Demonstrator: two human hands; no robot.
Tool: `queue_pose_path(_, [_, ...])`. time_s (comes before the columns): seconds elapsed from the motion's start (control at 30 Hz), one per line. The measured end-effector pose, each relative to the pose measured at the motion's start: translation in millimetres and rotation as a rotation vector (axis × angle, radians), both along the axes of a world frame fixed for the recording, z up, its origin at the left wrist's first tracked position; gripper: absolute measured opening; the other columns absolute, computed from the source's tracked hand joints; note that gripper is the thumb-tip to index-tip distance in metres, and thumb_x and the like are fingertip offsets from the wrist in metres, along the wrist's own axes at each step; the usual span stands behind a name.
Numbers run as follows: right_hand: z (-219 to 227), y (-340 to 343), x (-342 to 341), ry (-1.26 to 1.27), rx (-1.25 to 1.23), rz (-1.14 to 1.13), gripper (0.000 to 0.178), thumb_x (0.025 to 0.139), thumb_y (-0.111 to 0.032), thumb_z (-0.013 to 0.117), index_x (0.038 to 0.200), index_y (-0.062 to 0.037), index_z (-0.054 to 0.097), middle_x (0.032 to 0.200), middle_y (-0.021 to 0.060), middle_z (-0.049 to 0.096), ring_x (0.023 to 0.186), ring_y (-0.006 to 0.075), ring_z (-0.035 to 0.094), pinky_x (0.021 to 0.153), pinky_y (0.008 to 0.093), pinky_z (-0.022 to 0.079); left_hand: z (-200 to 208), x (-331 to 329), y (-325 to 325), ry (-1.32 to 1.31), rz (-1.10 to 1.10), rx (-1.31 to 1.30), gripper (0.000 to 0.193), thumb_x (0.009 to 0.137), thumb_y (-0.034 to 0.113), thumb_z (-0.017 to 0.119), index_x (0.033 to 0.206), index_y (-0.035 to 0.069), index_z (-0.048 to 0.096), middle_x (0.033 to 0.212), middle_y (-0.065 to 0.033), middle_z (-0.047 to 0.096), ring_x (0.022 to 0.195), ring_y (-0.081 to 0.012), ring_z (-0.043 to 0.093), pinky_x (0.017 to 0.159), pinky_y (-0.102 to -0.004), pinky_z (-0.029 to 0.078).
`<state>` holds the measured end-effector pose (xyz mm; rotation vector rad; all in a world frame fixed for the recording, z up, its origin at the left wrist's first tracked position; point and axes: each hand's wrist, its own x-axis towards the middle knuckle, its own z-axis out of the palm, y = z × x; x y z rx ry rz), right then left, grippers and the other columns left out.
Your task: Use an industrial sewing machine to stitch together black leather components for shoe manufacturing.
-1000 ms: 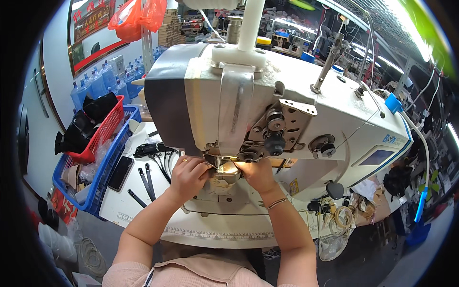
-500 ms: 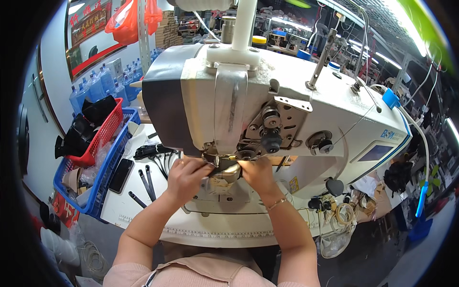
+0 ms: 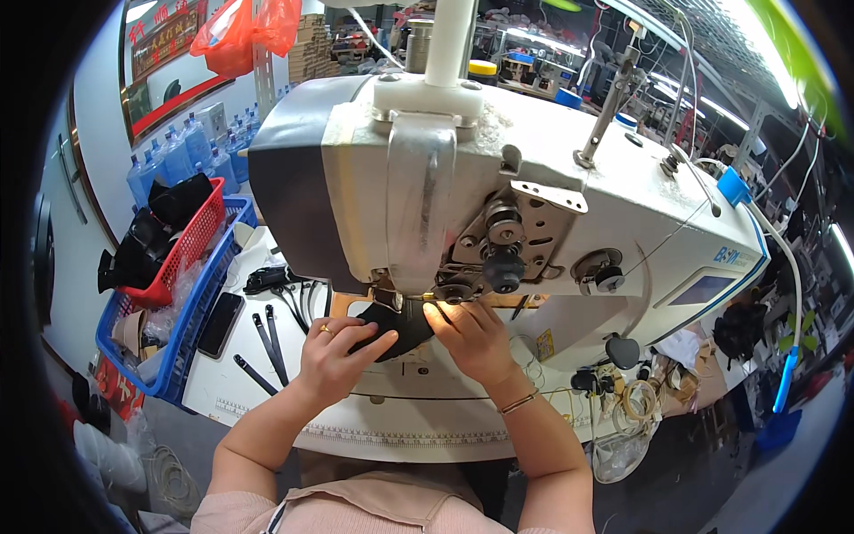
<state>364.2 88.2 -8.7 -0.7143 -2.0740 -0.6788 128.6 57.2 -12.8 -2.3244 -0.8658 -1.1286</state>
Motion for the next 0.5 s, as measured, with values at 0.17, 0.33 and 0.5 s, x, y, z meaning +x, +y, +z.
queue_pose_path(0.17, [0.1, 0.0, 2.4, -0.032, 0.011, 0.001, 0.035, 0.067, -0.008, 0.063, 0.102, -0.0077, 0.064, 0.091, 0.0037, 0.060, 0.076, 0.0181, 0.057, 0.065, 0.0303, 0.050, -2.3, 0.6, -1.0, -0.023, -0.005, -0.007, 0.047, 0.062, 0.007, 0.061, 0.106, 0.020, 0.069, 0.092, -0.0001, 0.062, 0.085, -0.0184, 0.058, 0.073, -0.0332, 0.043])
queue_pose_path(0.33, [1.6, -2.8, 4.2, -0.065, 0.021, -0.016, 0.036, 0.067, -0.008, 0.063, 0.103, -0.0082, 0.064, 0.093, 0.0039, 0.060, 0.075, 0.0181, 0.056, 0.063, 0.0299, 0.050, -1.7, 0.4, -3.2, -0.009, 0.002, -0.010, 0.045, 0.062, 0.008, 0.062, 0.105, 0.020, 0.069, 0.092, 0.0000, 0.062, 0.085, -0.0174, 0.059, 0.074, -0.0329, 0.043])
queue_pose_path(0.5, [2.5, -4.0, 2.2, -0.066, 0.051, -0.016, 0.036, 0.068, -0.008, 0.063, 0.103, -0.0085, 0.063, 0.096, 0.0047, 0.060, 0.074, 0.0187, 0.055, 0.064, 0.0298, 0.050, -6.2, -3.6, -0.3, 0.024, 0.000, -0.009, 0.044, 0.071, 0.012, 0.057, 0.113, 0.022, 0.065, 0.095, 0.0004, 0.062, 0.088, -0.0155, 0.058, 0.077, -0.0311, 0.040])
